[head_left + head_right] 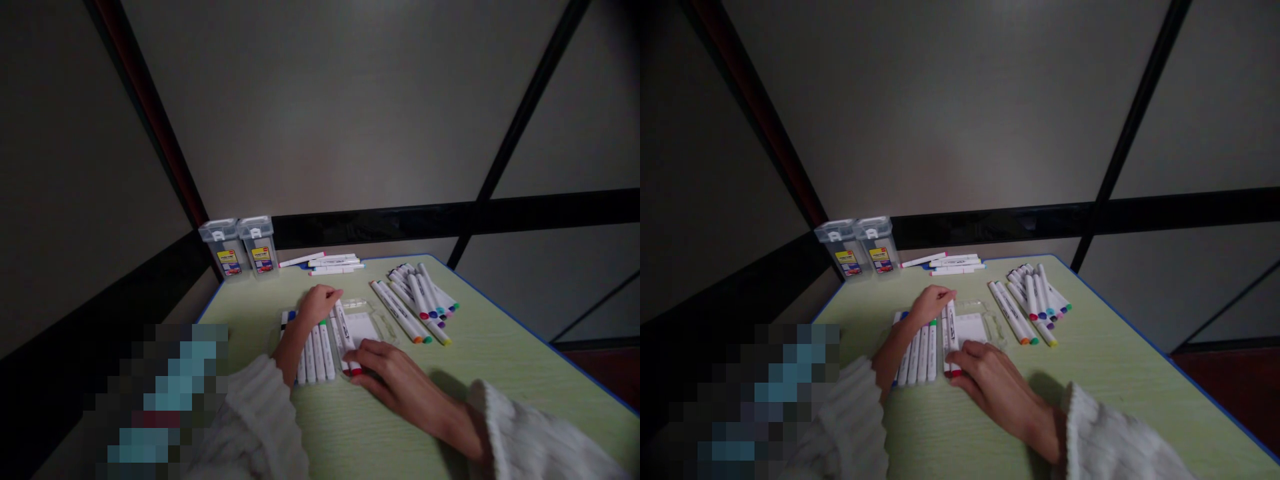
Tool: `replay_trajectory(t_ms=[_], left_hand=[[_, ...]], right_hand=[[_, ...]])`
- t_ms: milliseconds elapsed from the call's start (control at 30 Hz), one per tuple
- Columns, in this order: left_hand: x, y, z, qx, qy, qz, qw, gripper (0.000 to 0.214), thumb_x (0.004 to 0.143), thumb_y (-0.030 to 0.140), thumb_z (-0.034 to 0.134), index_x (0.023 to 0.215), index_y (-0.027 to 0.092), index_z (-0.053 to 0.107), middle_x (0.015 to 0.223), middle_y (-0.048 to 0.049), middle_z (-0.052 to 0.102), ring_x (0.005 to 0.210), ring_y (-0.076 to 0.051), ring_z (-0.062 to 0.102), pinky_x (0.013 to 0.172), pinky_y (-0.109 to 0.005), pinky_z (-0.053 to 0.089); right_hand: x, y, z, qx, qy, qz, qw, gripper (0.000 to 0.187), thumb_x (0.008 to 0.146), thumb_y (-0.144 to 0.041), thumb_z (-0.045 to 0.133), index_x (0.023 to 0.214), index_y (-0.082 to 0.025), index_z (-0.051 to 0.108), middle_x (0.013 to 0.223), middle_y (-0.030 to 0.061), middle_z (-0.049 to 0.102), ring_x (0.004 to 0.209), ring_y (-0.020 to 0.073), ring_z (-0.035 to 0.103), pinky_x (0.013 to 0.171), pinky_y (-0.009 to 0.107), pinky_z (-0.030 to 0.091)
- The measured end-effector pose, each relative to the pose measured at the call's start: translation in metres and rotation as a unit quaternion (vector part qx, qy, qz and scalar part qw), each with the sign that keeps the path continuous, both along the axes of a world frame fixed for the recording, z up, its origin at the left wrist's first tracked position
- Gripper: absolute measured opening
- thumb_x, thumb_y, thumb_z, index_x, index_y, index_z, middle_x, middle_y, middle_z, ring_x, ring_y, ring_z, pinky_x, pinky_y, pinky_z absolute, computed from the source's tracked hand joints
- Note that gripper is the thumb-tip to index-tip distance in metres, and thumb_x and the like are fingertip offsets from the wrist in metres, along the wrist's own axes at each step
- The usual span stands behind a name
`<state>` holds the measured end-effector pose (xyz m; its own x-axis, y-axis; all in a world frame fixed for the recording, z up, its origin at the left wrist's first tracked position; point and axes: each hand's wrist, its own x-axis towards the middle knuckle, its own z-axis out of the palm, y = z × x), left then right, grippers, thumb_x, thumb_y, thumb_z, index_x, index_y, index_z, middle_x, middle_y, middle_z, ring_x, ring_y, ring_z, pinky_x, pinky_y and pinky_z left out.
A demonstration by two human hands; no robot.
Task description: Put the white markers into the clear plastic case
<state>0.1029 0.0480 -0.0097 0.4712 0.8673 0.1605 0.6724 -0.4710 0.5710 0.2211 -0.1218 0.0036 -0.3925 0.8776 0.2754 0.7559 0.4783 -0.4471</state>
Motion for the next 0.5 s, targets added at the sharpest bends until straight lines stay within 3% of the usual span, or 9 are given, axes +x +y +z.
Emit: replay_trajectory(t_ms=[167, 300, 500], left_hand=[[-0.0002, -0.0016, 0.0006, 0.012, 0.014, -0.002, 1.000, 0.045, 0.079, 0.046, 0.036, 0.059, 0.014, 0.060, 0.051, 0.0015, 0.047, 0.051, -0.009, 0.039, 0.049, -0.021, 0.025], [-0.0008, -0.0005, -0.0008, 0.005, 0.013, -0.012, 1.000, 0.044, 0.077, 0.048, 0.040, 0.059, 0.014, 0.061, 0.052, 0.0011, 0.050, 0.053, -0.010, 0.042, 0.049, -0.021, 0.026], [-0.0001, 0.0036, -0.0032, -0.017, -0.011, -0.031, 0.999, 0.041, 0.073, 0.047, 0.045, 0.060, 0.013, 0.064, 0.051, -0.0005, 0.055, 0.057, -0.012, 0.048, 0.052, -0.020, 0.031]], right_hand=[[0.0003, 0.0005, 0.0015, 0.005, 0.022, 0.003, 1.000, 0.019, 0.085, -0.025, 0.046, 0.100, -0.020, 0.057, 0.088, 0.0054, 0.057, 0.081, 0.0177, 0.054, 0.072, 0.030, 0.043], [0.0014, 0.0030, 0.0021, -0.007, -0.010, 0.019, 1.000, 0.016, 0.084, -0.023, 0.047, 0.095, -0.020, 0.059, 0.081, 0.0037, 0.057, 0.077, 0.0172, 0.053, 0.071, 0.030, 0.041], [0.0014, 0.0033, 0.0031, 0.011, -0.051, 0.025, 0.998, 0.013, 0.082, -0.024, 0.051, 0.092, -0.021, 0.059, 0.088, 0.0047, 0.059, 0.082, 0.0185, 0.053, 0.074, 0.032, 0.039]])
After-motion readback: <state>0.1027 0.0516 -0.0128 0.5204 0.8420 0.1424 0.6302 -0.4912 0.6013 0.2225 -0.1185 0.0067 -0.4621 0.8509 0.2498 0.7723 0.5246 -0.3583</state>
